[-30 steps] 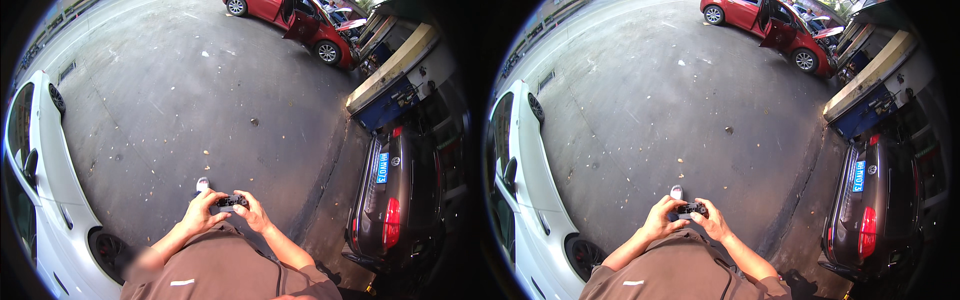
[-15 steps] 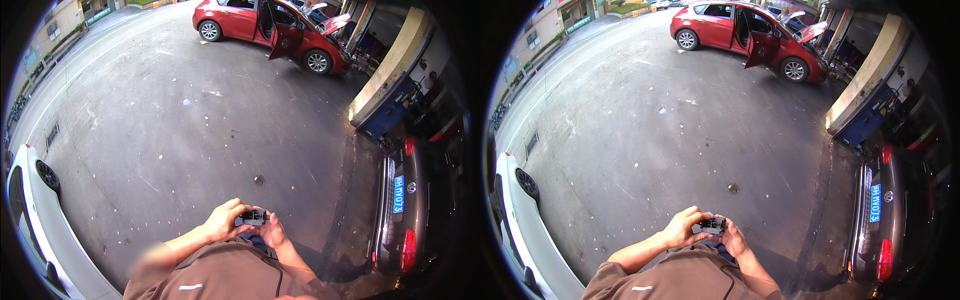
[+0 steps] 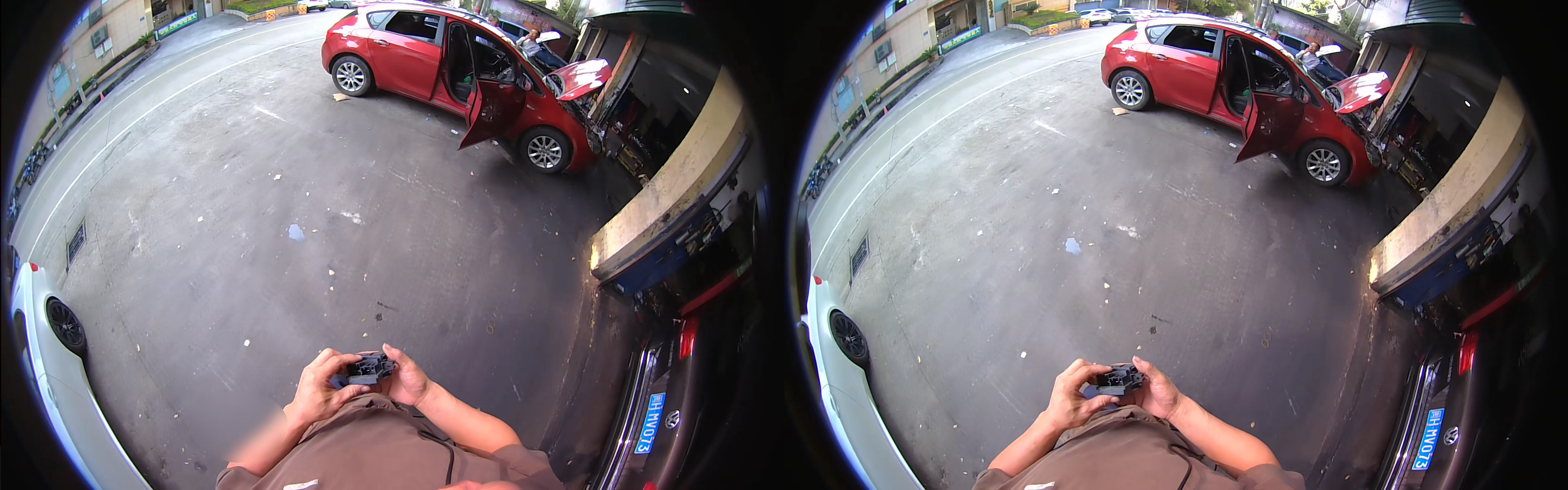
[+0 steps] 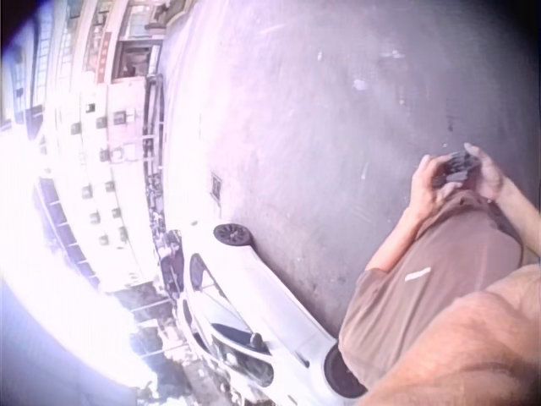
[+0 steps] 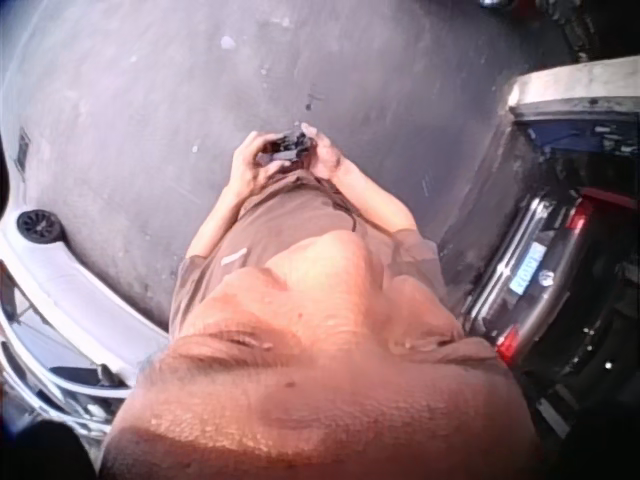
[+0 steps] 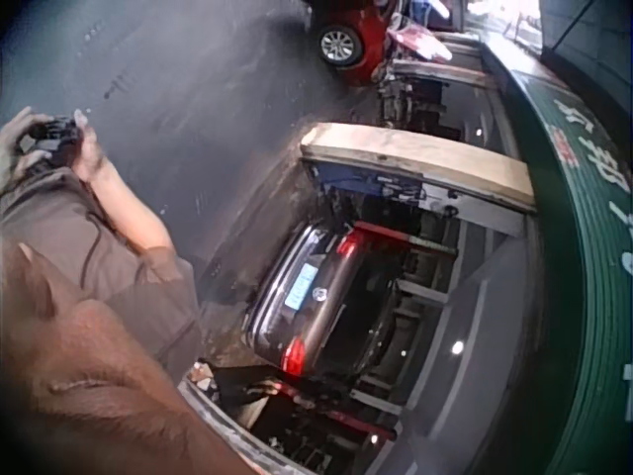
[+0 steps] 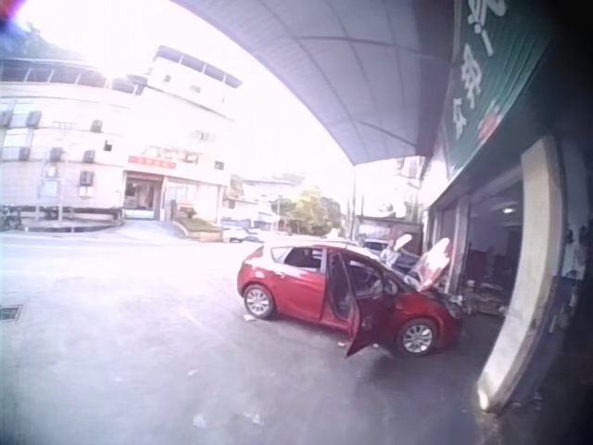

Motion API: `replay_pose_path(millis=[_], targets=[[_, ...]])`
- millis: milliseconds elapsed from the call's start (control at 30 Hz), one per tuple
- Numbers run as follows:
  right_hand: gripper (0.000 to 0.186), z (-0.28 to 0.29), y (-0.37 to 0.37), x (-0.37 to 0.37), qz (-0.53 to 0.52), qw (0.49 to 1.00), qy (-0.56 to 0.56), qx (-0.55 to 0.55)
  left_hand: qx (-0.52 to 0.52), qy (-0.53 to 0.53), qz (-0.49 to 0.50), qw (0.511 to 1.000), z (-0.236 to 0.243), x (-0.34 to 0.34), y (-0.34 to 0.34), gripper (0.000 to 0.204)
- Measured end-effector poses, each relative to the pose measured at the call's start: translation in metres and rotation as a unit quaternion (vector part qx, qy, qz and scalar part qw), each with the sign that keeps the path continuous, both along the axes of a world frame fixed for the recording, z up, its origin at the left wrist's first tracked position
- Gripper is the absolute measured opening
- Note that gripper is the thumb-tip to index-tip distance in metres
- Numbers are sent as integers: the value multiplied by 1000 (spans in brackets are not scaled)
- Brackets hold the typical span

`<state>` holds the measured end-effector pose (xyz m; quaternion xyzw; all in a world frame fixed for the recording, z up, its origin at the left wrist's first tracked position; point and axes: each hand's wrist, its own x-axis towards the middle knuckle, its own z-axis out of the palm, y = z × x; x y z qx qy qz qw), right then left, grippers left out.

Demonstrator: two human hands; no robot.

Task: The person retrieves a small black electronic module from a cluttered workbench, walks to a red car, and installs the module into the glove compartment area. The person connects the module to a wiring harness and secures it in place.

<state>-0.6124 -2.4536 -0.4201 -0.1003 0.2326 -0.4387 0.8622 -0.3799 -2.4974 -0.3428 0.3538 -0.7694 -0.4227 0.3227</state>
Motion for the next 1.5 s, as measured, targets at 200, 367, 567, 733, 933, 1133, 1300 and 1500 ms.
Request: replay_pose_path(millis=[200, 367, 567, 733, 933, 1133, 1300, 1500], targets=[[69, -39, -231, -93, -93, 995, -10, 43, 33, 44, -38, 998, -50, -109, -250, 58], [60, -24, -401, -171, -241, 966, 7, 88, -71, -18, -171, 983, -31, -210, -467, 58], [43, -28, -593, -287, -300, 950, 26, 84, -118, -30, -301, 946, -20, -330, -694, 55], [37, -101, -790, -382, -339, 929, -9, 147, -67, -41, -199, 977, -81, -403, -878, 61], [35, -92, -1059, -481, -276, 934, 63, 218, 196, -210, -79, 955, -187, -417, -1082, 65], [37, -61, -1293, -572, -288, 951, 85, 71, 382, -188, -45, 904, -294, -438, -1258, 63], [43, -93, -1447, -672, -364, 922, 83, 102, 198, -401, -151, 882, -305, -556, -1546, 49], [35, -82, -1565, -779, -477, 849, 71, 214, -58, -447, -239, 860, -225, -763, -1851, 27]])
